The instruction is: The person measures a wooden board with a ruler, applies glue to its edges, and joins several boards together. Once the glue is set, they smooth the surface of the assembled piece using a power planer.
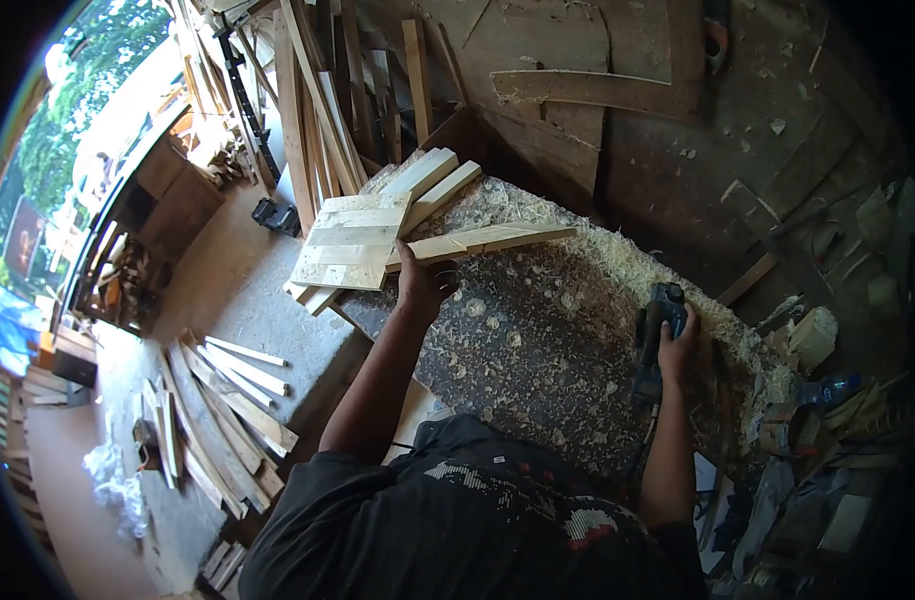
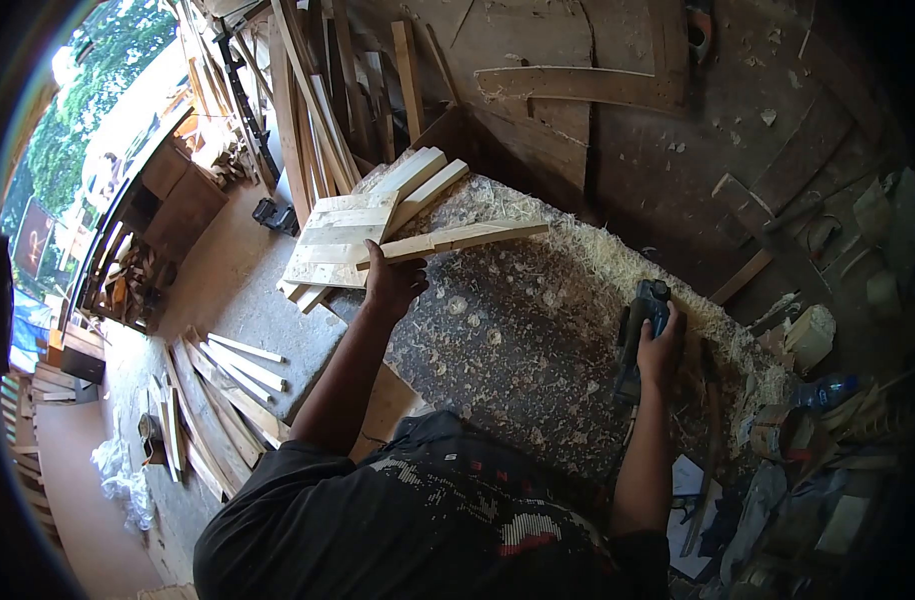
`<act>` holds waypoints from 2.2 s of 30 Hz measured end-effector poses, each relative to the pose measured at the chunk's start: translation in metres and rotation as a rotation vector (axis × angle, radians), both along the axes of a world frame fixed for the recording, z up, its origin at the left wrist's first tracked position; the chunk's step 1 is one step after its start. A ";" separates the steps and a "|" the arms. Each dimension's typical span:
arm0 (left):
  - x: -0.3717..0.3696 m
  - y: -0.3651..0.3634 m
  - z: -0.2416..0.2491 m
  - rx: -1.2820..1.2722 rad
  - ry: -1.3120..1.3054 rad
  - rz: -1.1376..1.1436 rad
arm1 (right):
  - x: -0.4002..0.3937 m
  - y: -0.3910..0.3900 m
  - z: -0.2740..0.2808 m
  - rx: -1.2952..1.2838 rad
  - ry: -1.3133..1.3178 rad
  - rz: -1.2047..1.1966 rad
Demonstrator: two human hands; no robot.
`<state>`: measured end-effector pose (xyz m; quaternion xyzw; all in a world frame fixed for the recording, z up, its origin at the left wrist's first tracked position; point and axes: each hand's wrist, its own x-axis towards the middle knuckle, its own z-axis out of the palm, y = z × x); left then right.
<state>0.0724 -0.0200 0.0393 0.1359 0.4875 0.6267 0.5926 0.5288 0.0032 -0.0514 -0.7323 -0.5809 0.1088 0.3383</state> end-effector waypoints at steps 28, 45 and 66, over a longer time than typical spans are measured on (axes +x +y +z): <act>-0.012 -0.007 -0.021 0.011 -0.104 0.045 | 0.003 0.004 -0.012 0.036 0.009 -0.011; -0.014 -0.006 -0.024 0.030 -0.141 0.058 | -0.001 -0.001 0.000 0.002 0.017 -0.011; -0.014 -0.010 -0.036 -0.014 -0.039 -0.001 | -0.002 -0.002 0.002 0.029 -0.007 -0.011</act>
